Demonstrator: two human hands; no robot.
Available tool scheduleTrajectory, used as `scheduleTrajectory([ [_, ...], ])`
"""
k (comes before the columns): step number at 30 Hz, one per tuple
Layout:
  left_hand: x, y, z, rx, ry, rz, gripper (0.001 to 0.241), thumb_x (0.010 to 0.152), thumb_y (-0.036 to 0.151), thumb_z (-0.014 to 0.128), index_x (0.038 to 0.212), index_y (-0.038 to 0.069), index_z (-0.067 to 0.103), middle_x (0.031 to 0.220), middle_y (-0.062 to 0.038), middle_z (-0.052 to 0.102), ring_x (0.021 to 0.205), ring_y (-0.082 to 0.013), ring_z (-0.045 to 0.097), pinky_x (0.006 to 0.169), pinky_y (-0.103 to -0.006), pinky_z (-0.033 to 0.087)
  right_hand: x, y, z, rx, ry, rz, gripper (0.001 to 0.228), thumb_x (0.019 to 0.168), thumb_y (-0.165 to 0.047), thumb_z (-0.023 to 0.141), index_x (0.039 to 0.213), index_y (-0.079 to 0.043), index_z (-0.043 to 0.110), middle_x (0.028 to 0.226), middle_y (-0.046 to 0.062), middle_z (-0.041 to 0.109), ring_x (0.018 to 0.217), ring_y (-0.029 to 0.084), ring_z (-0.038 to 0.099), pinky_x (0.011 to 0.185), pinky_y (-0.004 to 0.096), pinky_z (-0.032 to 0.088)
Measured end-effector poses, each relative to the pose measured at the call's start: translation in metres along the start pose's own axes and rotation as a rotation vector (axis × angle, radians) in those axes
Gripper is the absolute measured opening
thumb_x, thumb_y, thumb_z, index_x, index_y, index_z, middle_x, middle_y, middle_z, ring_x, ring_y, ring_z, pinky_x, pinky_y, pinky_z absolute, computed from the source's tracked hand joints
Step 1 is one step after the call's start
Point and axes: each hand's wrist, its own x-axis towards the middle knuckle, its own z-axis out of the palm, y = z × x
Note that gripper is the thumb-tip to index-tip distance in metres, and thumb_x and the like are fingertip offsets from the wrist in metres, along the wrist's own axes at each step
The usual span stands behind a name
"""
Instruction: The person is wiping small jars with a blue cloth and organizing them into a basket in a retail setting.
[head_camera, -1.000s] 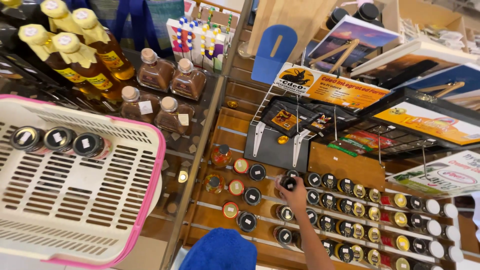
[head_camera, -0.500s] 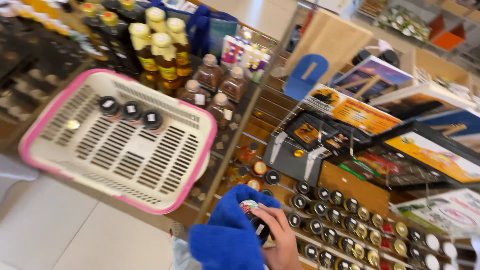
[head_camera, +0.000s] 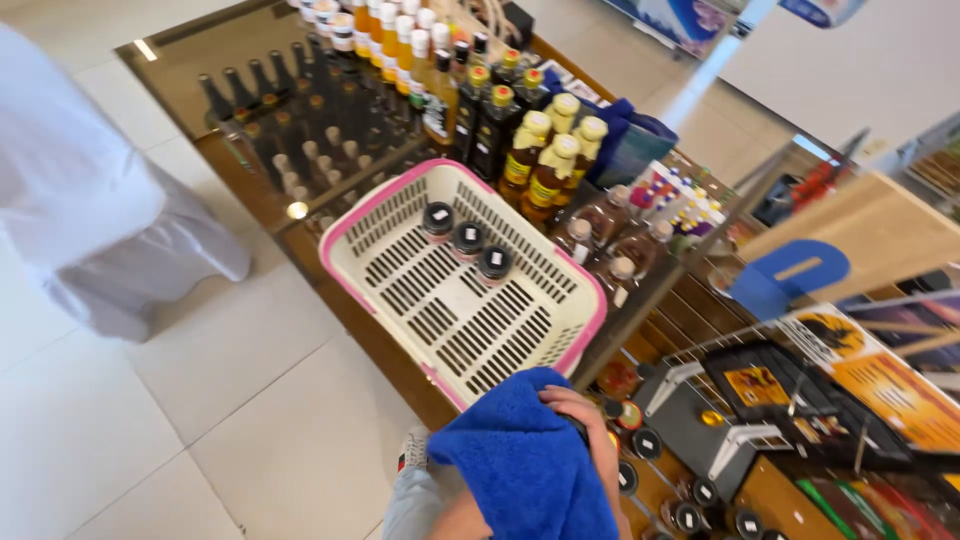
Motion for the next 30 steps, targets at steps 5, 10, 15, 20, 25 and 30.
scheduleTrajectory([
  [5, 0.072, 0.013, -0.054, 0.035, 0.055, 0.010, 0.050, 0.090, 0.027, 0.072, 0.135, 0.008, 0.061, 0.134, -0.013, 0.064, 0.121, -0.0247, 0.062, 0.104, -0.0374, 0.051, 0.034, -0.022, 0.024, -0.113, 0.017, 0.067, 0.036, 0.085, -0.005, 0.063, 0.120, -0.001, 0.060, 0.128, 0.018, 0.064, 0.123, 0.028, 0.063, 0.111, 0.037, 0.045],
  [10, 0.111, -0.005, -0.086, 0.060, 0.087, 0.023, 0.050, 0.091, 0.028, 0.072, 0.136, 0.008, 0.061, 0.135, -0.012, 0.064, 0.122, -0.0241, 0.061, 0.105, -0.0370, 0.051, 0.039, 0.005, 0.028, -0.068, 0.021, 0.172, 0.034, 0.087, -0.005, 0.061, 0.120, 0.000, 0.059, 0.131, 0.018, 0.063, 0.123, 0.027, 0.061, 0.110, 0.036, 0.044],
  [15, 0.112, -0.001, -0.093, 0.271, 0.180, 0.132, 0.048, 0.095, 0.029, 0.071, 0.137, 0.009, 0.064, 0.139, -0.012, 0.065, 0.126, -0.0238, 0.062, 0.108, -0.0365, 0.049, 0.059, 0.001, 0.030, 0.012, -0.044, 0.080, 0.034, 0.091, -0.009, 0.060, 0.123, 0.000, 0.060, 0.132, 0.018, 0.064, 0.127, 0.027, 0.061, 0.116, 0.039, 0.042],
  [20, 0.120, -0.014, -0.119, 0.258, 0.136, 0.090, 0.045, 0.093, 0.027, 0.073, 0.133, 0.009, 0.067, 0.133, -0.011, 0.069, 0.119, -0.0230, 0.066, 0.106, -0.0352, 0.052, 0.086, -0.024, 0.043, -0.032, -0.013, 0.134, 0.038, 0.087, -0.010, 0.068, 0.122, 0.000, 0.059, 0.129, 0.018, 0.064, 0.125, 0.028, 0.061, 0.113, 0.040, 0.043],
  [25, 0.121, 0.033, -0.132, 0.166, 0.101, 0.039, 0.046, 0.092, 0.023, 0.074, 0.133, 0.007, 0.064, 0.133, -0.010, 0.066, 0.120, -0.0221, 0.064, 0.105, -0.0348, 0.051, 0.091, -0.012, 0.050, -0.052, 0.078, 0.190, 0.043, 0.080, -0.009, 0.077, 0.117, 0.002, 0.058, 0.125, 0.019, 0.063, 0.120, 0.029, 0.062, 0.108, 0.040, 0.046],
  [30, 0.130, 0.054, -0.141, 0.149, 0.050, 0.163, 0.047, 0.095, 0.024, 0.070, 0.137, 0.006, 0.059, 0.139, -0.011, 0.061, 0.127, -0.0234, 0.059, 0.107, -0.0361, 0.049, 0.084, -0.005, 0.056, -0.113, -0.014, 0.141, 0.034, 0.088, -0.013, 0.064, 0.120, -0.001, 0.060, 0.128, 0.017, 0.064, 0.122, 0.027, 0.062, 0.109, 0.036, 0.045],
])
